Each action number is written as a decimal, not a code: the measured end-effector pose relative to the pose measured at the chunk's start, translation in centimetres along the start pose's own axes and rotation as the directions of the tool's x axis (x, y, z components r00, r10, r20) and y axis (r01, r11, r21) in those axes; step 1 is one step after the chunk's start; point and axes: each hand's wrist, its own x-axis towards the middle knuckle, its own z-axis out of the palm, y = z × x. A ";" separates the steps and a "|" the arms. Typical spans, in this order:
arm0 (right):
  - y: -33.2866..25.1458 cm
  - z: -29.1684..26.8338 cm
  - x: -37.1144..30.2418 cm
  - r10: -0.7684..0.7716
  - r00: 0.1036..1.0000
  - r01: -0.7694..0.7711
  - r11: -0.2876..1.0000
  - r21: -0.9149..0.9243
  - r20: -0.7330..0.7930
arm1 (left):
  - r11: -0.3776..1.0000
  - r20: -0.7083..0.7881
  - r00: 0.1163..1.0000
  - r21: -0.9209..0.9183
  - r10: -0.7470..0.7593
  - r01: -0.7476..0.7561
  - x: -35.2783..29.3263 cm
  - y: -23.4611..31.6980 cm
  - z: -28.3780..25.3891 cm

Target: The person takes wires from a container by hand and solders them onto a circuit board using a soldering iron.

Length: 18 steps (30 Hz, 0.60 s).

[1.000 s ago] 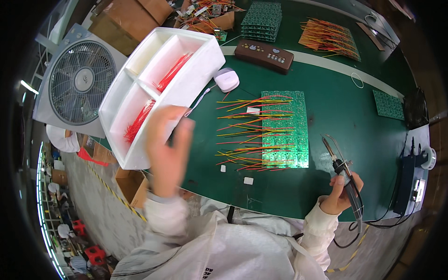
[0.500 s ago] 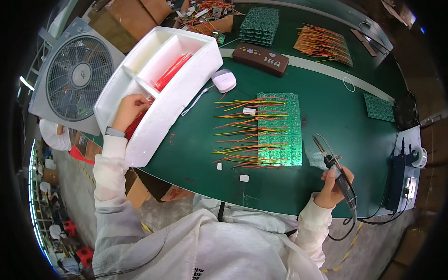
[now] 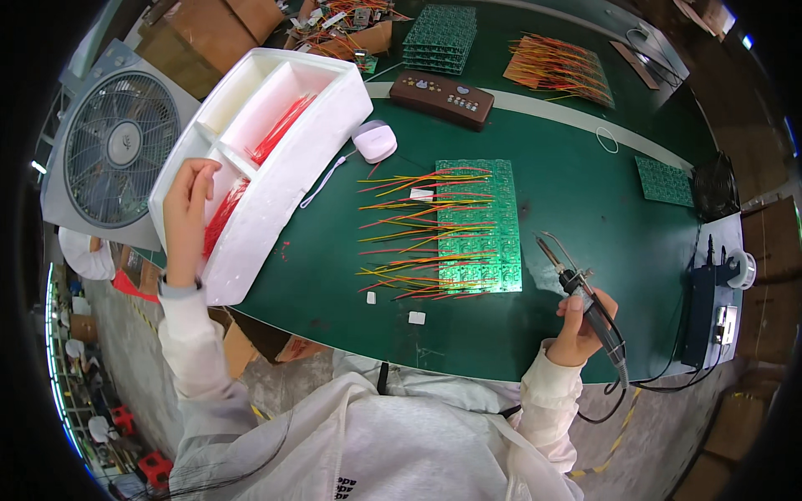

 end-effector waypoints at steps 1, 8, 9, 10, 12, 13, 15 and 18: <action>0.0 0.0 0.1 0.007 1.000 -0.007 1.000 0.007 0.001 | 0.997 -0.012 0.999 -0.074 0.034 -0.035 -1.0 1.8 1.2; -0.7 1.8 2.9 -0.002 0.993 -0.008 0.996 0.087 0.120 | 0.808 0.205 0.934 -0.575 0.292 -0.126 -3.4 8.6 13.0; -0.8 2.2 3.6 -0.032 0.989 0.018 0.995 0.097 0.145 | 0.757 0.236 0.936 -0.652 0.262 -0.048 -2.9 9.4 14.8; -0.5 2.6 4.4 -0.038 0.989 0.025 0.996 0.089 0.142 | 0.765 0.166 0.940 -0.631 0.299 -0.132 -2.4 9.9 16.7; -0.1 3.6 5.9 -0.039 0.990 0.026 0.995 0.097 0.138 | 0.762 0.106 0.934 -0.613 0.342 -0.209 -1.7 10.9 20.0; 0.0 4.2 6.5 -0.043 0.989 0.025 0.992 0.122 0.144 | 0.813 0.083 0.923 -0.508 0.376 -0.286 -1.4 11.3 20.9; 0.5 5.3 7.1 -0.034 0.991 0.018 0.992 0.124 0.133 | 0.843 0.069 0.907 -0.405 0.416 -0.355 -1.5 11.3 22.5; 1.7 5.7 6.8 -0.007 0.993 -0.005 0.995 0.098 0.120 | 0.870 0.000 0.903 -0.267 0.429 -0.414 -1.8 10.9 24.4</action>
